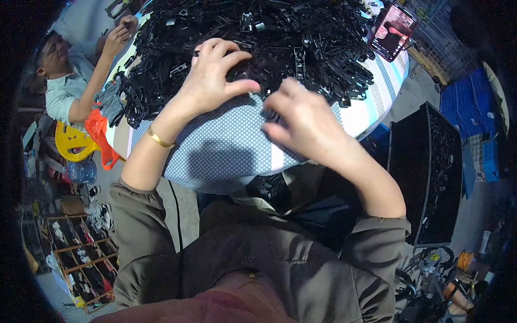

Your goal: Sorting and organizing small black plastic components on a production workbench.

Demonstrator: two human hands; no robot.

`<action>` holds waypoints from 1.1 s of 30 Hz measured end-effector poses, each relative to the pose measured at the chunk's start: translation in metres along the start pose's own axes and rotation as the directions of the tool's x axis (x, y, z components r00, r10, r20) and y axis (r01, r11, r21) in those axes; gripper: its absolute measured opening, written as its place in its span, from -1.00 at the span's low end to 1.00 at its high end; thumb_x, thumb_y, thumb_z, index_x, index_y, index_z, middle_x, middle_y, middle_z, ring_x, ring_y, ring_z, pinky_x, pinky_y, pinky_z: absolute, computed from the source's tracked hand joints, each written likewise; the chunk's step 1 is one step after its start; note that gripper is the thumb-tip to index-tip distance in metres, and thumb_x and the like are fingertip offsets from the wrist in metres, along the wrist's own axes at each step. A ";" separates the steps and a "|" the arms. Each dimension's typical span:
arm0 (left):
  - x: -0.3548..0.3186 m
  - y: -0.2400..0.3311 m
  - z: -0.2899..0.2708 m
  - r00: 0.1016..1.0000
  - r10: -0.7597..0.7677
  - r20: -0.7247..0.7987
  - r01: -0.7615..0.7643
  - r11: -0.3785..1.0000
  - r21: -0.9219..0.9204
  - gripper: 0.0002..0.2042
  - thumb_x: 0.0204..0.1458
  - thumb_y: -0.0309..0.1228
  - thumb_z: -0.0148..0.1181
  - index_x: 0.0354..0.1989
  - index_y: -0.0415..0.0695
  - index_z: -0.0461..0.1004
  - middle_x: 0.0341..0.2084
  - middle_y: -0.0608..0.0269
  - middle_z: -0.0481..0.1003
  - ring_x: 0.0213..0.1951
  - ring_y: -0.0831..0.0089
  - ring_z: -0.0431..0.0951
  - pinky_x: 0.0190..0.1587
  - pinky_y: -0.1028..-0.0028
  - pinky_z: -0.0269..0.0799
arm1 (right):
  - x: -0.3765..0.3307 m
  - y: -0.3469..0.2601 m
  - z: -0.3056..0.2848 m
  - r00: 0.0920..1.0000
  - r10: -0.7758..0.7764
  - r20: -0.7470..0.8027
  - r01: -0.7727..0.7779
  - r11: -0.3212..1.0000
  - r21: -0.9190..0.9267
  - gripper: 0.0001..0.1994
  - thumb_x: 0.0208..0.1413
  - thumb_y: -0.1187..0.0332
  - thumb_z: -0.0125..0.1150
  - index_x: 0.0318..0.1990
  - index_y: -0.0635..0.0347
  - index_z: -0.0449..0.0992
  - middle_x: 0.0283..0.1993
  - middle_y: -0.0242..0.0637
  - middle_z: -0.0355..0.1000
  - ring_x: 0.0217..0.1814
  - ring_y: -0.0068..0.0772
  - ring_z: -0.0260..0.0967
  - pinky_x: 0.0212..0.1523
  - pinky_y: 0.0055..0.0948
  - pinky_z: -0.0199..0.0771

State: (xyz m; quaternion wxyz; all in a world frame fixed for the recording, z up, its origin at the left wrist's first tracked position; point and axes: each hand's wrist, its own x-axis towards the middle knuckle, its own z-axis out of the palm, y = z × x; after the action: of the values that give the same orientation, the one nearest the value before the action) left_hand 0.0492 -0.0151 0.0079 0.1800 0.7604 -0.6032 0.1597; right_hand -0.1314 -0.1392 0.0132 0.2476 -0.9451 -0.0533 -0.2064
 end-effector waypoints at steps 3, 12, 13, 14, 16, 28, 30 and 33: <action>-0.006 0.000 -0.012 0.996 -0.008 0.088 0.005 0.999 0.037 -0.61 -0.07 -0.11 0.14 -0.11 -0.09 0.46 -0.02 0.14 0.32 0.12 0.14 0.16 0.13 0.13 0.06 | -0.001 0.001 0.007 0.985 0.077 0.155 -0.068 0.996 -0.060 -0.69 -0.23 0.24 0.33 -0.33 0.23 0.49 -0.37 -0.16 0.34 -0.37 -0.14 0.38 -0.36 -0.30 0.40; -0.012 -0.006 -0.031 0.983 -0.035 -0.180 0.031 0.999 -0.023 -0.60 -0.09 -0.34 0.20 -0.02 -0.03 0.39 0.01 0.01 0.31 -0.13 0.08 0.44 -0.10 0.34 0.40 | 0.004 0.015 -0.005 0.985 0.140 0.104 -0.097 0.936 -0.339 -0.63 -0.16 0.04 0.22 -0.38 0.21 0.53 -0.40 -0.23 0.40 -0.37 -0.22 0.40 -0.38 -0.35 0.41; -0.012 -0.006 -0.032 0.980 -0.057 -0.192 0.053 0.998 -0.023 -0.65 -0.07 -0.35 0.17 -0.05 -0.07 0.40 -0.03 0.00 0.33 -0.13 0.09 0.44 -0.12 0.34 0.41 | 0.006 0.016 -0.003 0.997 0.079 -0.017 -0.080 0.938 -0.337 -0.67 -0.12 0.09 0.22 -0.39 0.21 0.53 -0.39 -0.22 0.41 -0.38 -0.23 0.41 -0.39 -0.36 0.41; -0.010 -0.005 -0.032 0.976 -0.076 -0.205 0.072 0.997 -0.027 -0.68 -0.06 -0.35 0.15 -0.09 -0.12 0.41 -0.07 -0.02 0.35 -0.14 0.11 0.43 -0.13 0.34 0.42 | 0.008 0.018 -0.002 0.990 0.019 -0.138 -0.066 0.938 -0.341 -0.71 -0.08 0.13 0.22 -0.39 0.21 0.53 -0.39 -0.22 0.41 -0.39 -0.24 0.41 -0.40 -0.38 0.41; -0.010 -0.011 -0.027 0.960 0.016 -0.280 0.012 0.995 0.100 -0.70 -0.06 -0.42 0.13 -0.10 -0.09 0.42 -0.12 0.06 0.38 -0.20 0.19 0.45 -0.19 0.37 0.43 | 0.019 0.028 0.007 0.979 0.022 -0.202 -0.087 0.943 -0.321 -0.78 -0.05 0.24 0.22 -0.33 0.19 0.51 -0.42 -0.23 0.41 -0.43 -0.25 0.41 -0.44 -0.40 0.40; -0.024 0.016 -0.020 0.901 0.404 0.156 -0.306 0.849 -0.431 -0.73 -0.34 -0.41 0.32 -0.39 -0.12 0.46 -0.46 0.28 0.33 -0.36 0.33 0.34 -0.34 0.42 0.35 | 0.047 0.041 0.020 0.927 0.040 -0.374 -0.067 0.996 -0.059 -0.65 -0.11 0.41 0.26 -0.09 0.11 0.44 -0.51 -0.41 0.30 -0.57 -0.62 0.25 -0.54 -0.62 0.28; -0.022 0.014 -0.013 0.916 0.389 0.101 -0.331 0.873 -0.358 -0.76 -0.31 -0.43 0.29 -0.40 -0.13 0.44 -0.47 0.29 0.31 -0.35 0.34 0.33 -0.34 0.42 0.36 | 0.041 0.043 0.016 0.903 0.163 -0.397 -0.087 0.975 0.204 -0.69 -0.07 0.42 0.25 -0.11 0.18 0.43 -0.51 -0.49 0.31 -0.56 -0.73 0.23 -0.55 -0.70 0.25; -0.020 0.014 -0.012 0.960 0.280 -0.018 -0.275 0.929 -0.247 -0.77 -0.23 -0.42 0.27 -0.35 -0.15 0.44 -0.46 0.27 0.34 -0.42 0.42 0.36 -0.39 0.47 0.37 | 0.032 0.032 0.003 0.865 0.429 -0.261 -0.227 0.798 0.558 -0.73 -0.03 0.41 0.24 -0.16 0.24 0.41 -0.47 -0.46 0.37 -0.53 -0.75 0.29 -0.55 -0.75 0.29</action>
State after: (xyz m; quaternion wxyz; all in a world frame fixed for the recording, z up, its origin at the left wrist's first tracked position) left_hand 0.0306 0.0044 0.0108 0.2437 0.6405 -0.7213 0.1006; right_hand -0.0945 -0.1662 0.0099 0.5263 -0.7823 0.1101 -0.3143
